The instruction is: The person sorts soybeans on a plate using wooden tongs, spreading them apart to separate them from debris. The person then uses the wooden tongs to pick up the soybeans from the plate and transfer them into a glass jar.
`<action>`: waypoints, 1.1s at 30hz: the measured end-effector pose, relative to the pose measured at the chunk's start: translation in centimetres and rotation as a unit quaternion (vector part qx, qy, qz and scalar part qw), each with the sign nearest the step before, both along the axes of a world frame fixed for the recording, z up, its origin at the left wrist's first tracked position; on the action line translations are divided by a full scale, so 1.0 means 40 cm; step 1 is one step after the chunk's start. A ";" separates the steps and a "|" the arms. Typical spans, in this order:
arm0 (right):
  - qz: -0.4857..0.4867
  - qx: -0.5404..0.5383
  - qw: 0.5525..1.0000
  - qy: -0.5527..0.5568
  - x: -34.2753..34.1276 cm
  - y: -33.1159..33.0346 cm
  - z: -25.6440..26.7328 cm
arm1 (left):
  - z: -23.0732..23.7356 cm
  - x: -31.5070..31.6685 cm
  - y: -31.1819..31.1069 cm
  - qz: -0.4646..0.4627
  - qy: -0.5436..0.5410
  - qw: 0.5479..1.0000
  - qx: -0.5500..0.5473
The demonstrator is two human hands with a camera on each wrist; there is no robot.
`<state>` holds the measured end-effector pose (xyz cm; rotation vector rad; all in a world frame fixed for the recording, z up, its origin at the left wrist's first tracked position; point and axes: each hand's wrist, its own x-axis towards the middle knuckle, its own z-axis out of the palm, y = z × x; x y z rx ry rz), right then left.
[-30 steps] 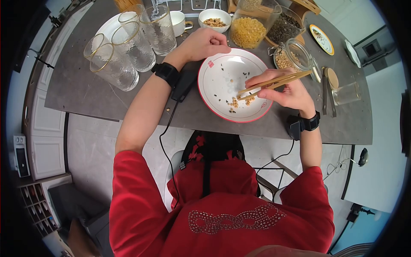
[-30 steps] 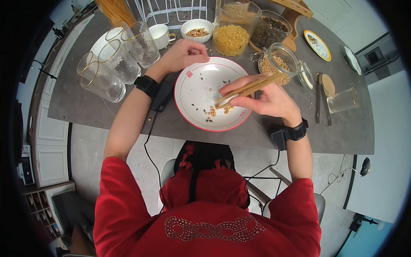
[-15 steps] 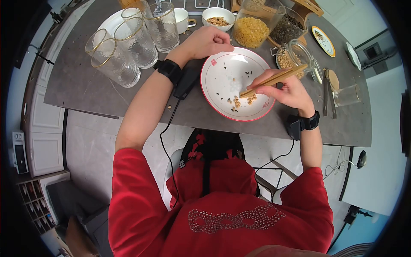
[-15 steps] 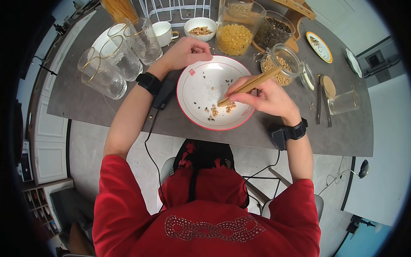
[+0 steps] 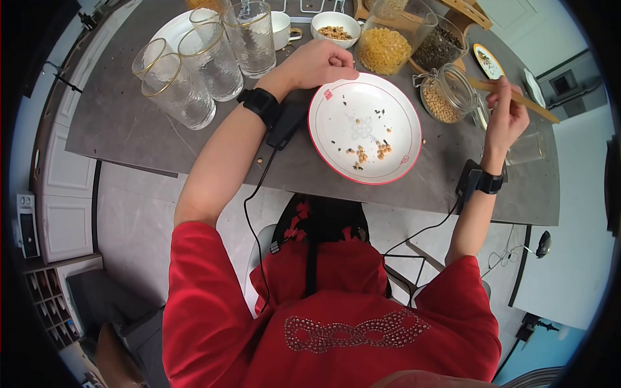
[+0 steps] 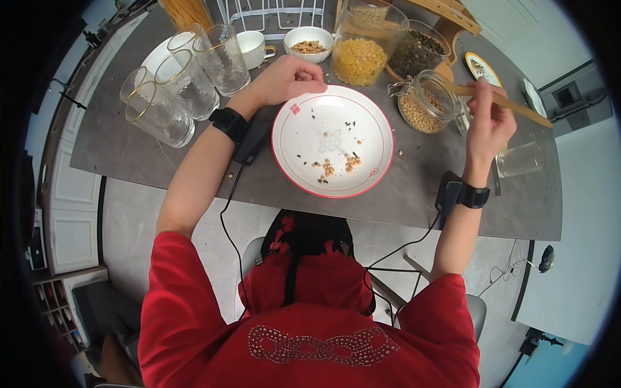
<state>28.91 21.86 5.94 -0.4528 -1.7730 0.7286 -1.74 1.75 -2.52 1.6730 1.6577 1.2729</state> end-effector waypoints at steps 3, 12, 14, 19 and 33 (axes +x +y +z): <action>-0.040 0.003 0.999 0.018 -0.006 0.012 -0.003 | 0.014 -0.003 0.004 0.003 0.029 0.999 -0.037; 0.281 0.082 0.932 -0.215 -0.071 -0.161 -0.033 | 0.025 0.002 -0.002 0.013 0.015 0.999 -0.038; 0.311 0.121 0.918 -0.215 -0.095 -0.184 -0.058 | 0.022 0.002 -0.004 0.013 0.028 0.998 -0.048; 0.338 0.057 0.896 -0.282 -0.104 -0.207 -0.082 | 0.017 0.003 -0.004 0.002 0.017 0.999 -0.043; 0.330 0.007 0.909 -0.257 -0.085 -0.150 -0.058 | 0.011 -0.002 -0.001 -0.007 0.006 0.999 -0.035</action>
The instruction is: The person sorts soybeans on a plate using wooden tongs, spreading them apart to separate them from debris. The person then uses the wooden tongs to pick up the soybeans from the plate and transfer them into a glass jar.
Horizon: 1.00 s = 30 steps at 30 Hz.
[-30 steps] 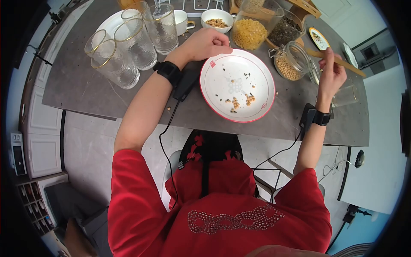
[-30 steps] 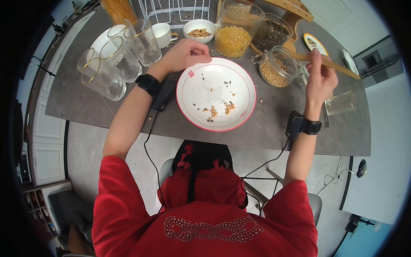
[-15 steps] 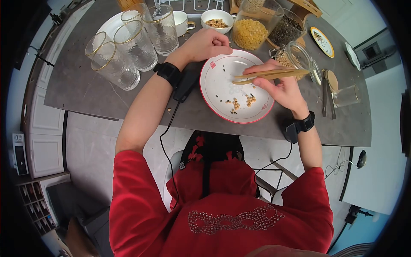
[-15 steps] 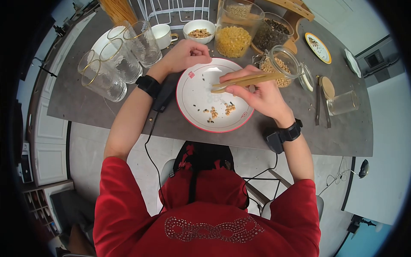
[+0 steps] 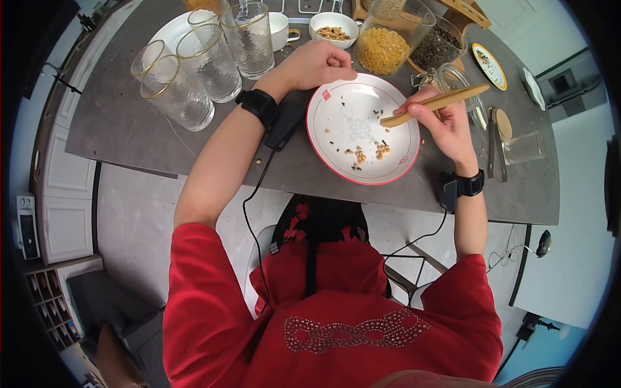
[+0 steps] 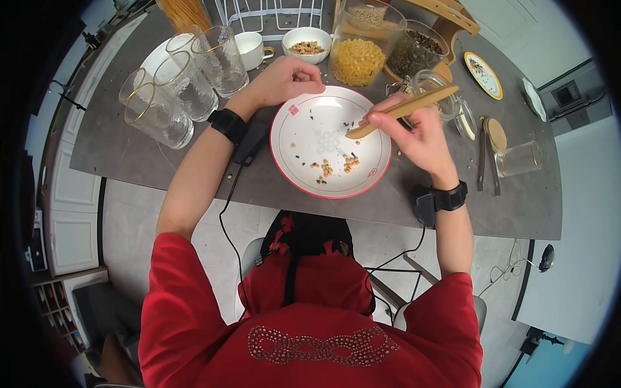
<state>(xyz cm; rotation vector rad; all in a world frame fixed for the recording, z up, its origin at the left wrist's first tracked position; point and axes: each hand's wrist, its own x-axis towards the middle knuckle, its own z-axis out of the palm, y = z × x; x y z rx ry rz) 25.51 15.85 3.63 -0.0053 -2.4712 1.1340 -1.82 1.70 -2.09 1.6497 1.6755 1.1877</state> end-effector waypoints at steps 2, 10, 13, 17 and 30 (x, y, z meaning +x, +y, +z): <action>-0.020 -0.029 0.999 0.013 0.009 0.002 0.005 | 0.005 0.004 -0.002 0.019 0.011 1.000 -0.009; 0.057 0.061 0.996 -0.041 0.009 -0.011 0.015 | 0.014 0.009 -0.006 0.011 0.014 1.000 -0.005; 0.080 0.054 0.993 -0.061 0.002 -0.010 0.009 | 0.013 0.000 -0.004 0.016 0.022 1.000 -0.004; 0.075 0.043 0.994 -0.074 0.008 -0.017 0.013 | 0.005 0.003 -0.001 0.013 0.011 1.000 -0.012; -0.300 0.050 0.913 0.273 0.036 0.068 0.031 | 0.007 0.003 -0.006 0.015 0.017 1.000 -0.014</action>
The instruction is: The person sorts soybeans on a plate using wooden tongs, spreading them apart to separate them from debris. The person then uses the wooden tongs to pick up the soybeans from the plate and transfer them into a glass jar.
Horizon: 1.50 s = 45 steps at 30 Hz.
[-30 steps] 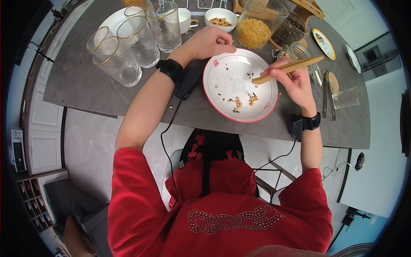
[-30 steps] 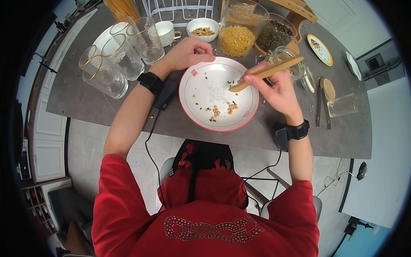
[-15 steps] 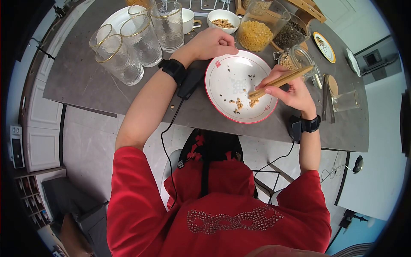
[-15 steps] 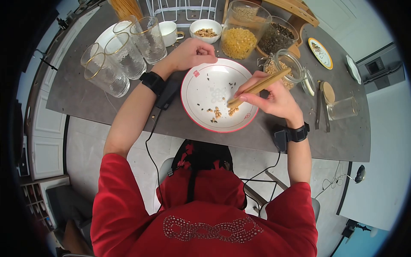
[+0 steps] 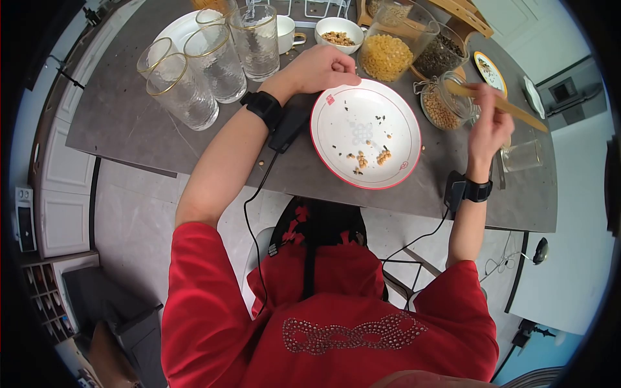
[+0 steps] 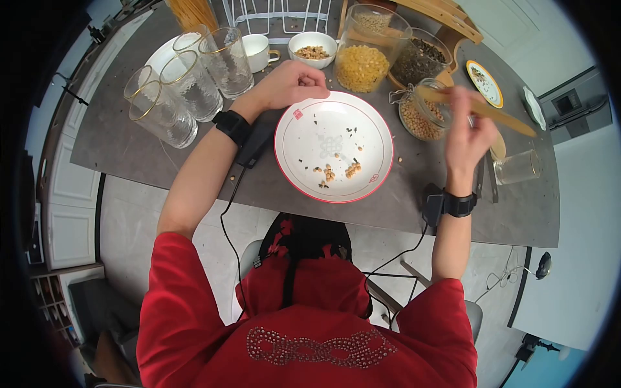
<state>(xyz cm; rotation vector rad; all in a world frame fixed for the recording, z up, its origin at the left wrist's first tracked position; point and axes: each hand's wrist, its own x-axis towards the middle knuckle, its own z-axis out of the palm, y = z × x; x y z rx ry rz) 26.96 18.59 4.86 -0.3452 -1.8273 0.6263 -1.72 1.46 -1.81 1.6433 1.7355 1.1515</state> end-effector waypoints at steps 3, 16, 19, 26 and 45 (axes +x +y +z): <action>-0.118 0.016 0.993 -0.009 0.013 0.024 0.018 | -0.001 0.003 0.006 -0.005 -0.007 1.000 0.015; 0.235 0.106 0.935 -0.243 -0.025 -0.071 -0.004 | 0.003 -0.004 0.003 0.003 0.000 1.000 0.017; 0.271 0.116 0.910 -0.290 -0.028 -0.083 -0.008 | -0.005 -0.002 0.002 -0.005 -0.009 1.000 0.004; 0.237 0.123 0.901 -0.342 -0.021 -0.085 -0.010 | -0.005 -0.002 0.005 -0.012 -0.020 1.000 0.010; 0.000 -0.019 1.000 0.001 0.007 -0.005 0.009 | 0.002 0.001 0.006 -0.006 -0.005 1.000 0.011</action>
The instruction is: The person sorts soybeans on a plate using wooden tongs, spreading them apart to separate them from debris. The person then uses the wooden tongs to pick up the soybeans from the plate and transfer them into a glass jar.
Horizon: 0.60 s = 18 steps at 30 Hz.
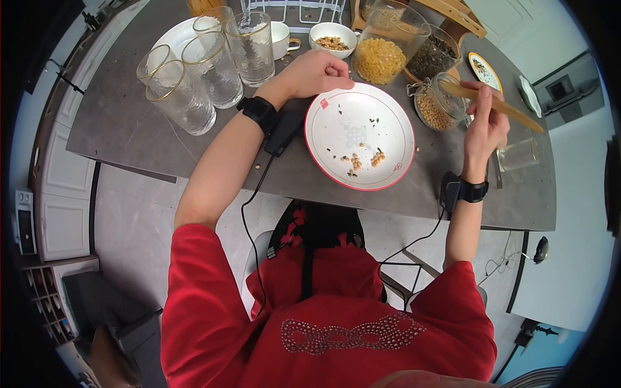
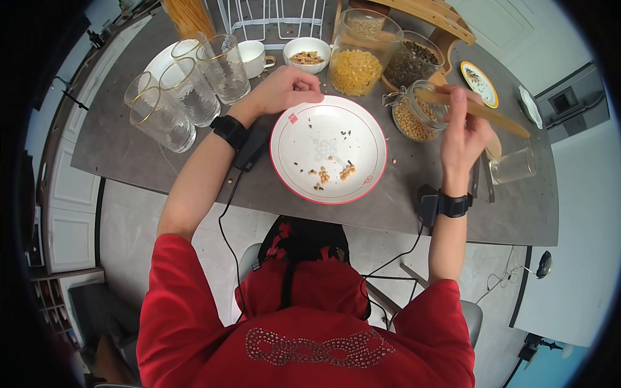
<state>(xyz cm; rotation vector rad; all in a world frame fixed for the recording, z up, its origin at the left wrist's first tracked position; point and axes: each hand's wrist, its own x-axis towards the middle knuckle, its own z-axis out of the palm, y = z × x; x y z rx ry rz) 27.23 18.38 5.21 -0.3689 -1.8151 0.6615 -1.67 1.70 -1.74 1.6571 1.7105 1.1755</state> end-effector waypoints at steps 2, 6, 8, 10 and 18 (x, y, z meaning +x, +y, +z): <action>0.088 -0.007 0.995 -0.037 0.006 -0.018 0.005 | 0.003 0.001 -0.005 0.016 0.015 1.000 -0.002; 0.280 0.002 0.944 -0.173 -0.015 -0.078 -0.018 | -0.009 -0.005 -0.005 -0.001 -0.006 1.000 -0.002; 0.338 -0.038 0.910 -0.236 -0.020 -0.095 -0.023 | -0.008 -0.004 0.000 0.002 -0.004 1.000 0.001; 0.382 -0.026 0.873 -0.304 -0.031 -0.104 -0.028 | -0.002 0.002 -0.001 -0.001 -0.001 1.000 -0.003; 0.358 -0.072 0.859 -0.359 -0.038 -0.114 -0.036 | 0.004 0.000 -0.003 0.006 0.000 1.000 0.000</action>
